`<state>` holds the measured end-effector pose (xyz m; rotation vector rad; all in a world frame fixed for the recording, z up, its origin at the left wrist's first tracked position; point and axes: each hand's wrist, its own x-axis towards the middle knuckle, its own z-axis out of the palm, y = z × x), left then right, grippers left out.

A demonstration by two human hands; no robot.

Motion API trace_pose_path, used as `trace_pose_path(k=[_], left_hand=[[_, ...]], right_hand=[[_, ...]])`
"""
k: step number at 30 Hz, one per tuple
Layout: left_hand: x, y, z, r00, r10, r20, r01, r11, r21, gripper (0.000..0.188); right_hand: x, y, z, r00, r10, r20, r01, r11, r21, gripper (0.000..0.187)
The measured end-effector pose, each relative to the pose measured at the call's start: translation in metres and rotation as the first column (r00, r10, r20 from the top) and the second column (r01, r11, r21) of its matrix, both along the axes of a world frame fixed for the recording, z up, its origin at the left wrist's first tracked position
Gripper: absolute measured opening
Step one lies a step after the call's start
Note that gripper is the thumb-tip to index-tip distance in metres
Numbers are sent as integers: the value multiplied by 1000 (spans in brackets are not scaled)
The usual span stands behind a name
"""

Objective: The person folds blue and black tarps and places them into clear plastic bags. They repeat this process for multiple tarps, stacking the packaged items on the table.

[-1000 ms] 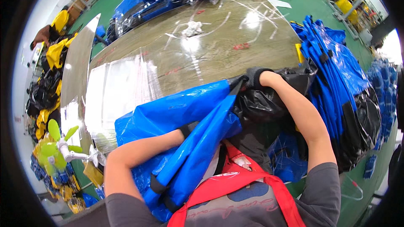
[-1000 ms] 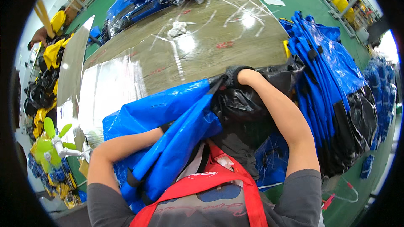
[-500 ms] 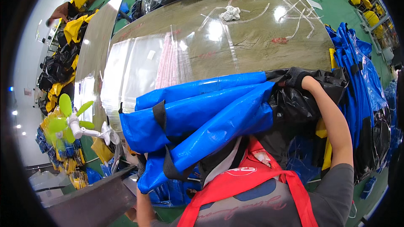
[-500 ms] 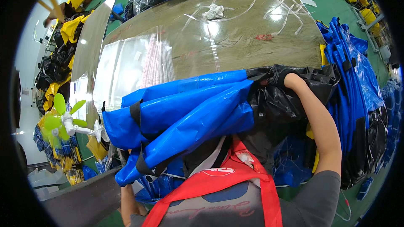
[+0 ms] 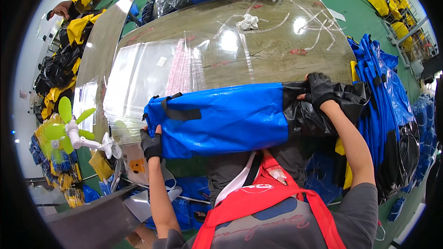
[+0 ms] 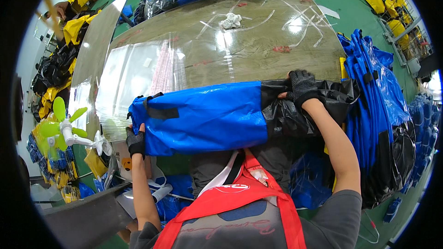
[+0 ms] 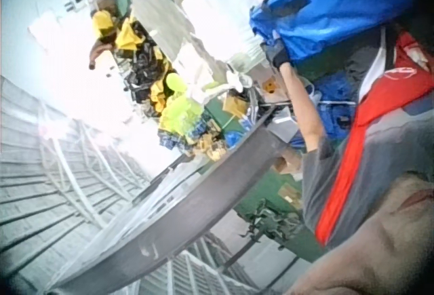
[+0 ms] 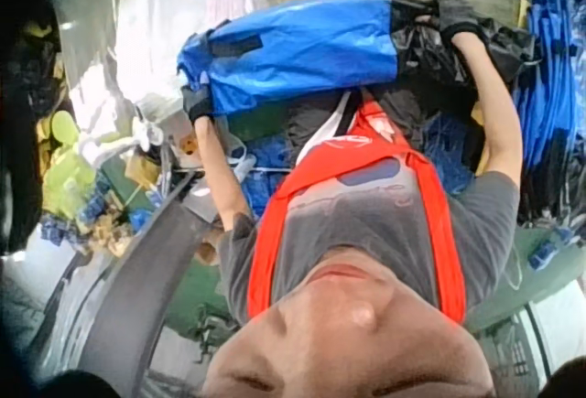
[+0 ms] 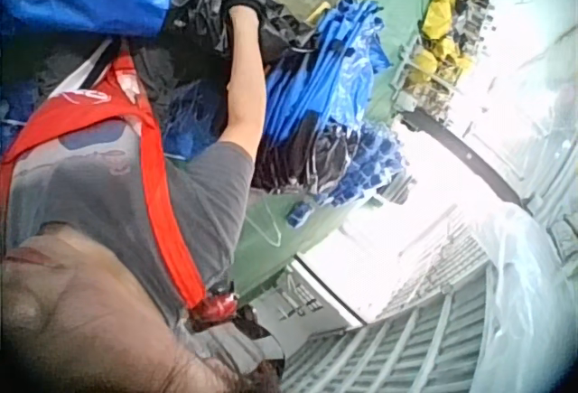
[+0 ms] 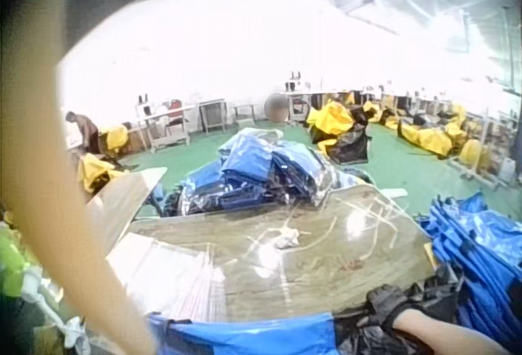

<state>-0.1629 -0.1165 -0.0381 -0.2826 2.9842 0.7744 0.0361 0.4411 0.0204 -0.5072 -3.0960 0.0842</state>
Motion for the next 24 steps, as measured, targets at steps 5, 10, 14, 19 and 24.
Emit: trace_pose_path(k=[5, 10, 14, 19, 24], left_hand=[[-20, -25, 13, 992, -76, 103, -5, 779, 627, 79], [-36, -21, 113, 999, 13, -36, -3, 965, 262, 90], [-39, 102, 88, 637, -590, -497, 368, 798, -477, 78], [22, 241, 54, 411, -906, -101, 801, 411, -436, 82], [23, 213, 25, 507, -862, -22, 776, 467, -425, 89]], right_hand=[[-19, 2, 52, 871, 57, 488, 89, 958, -272, 68], [-99, 4, 93, 931, 168, 324, -14, 903, -429, 58], [-108, 29, 2, 932, 145, 333, -94, 982, -162, 69], [-110, 9, 36, 913, 57, 403, -61, 998, -4, 68], [-13, -10, 85, 946, 321, -48, -316, 945, 88, 61]])
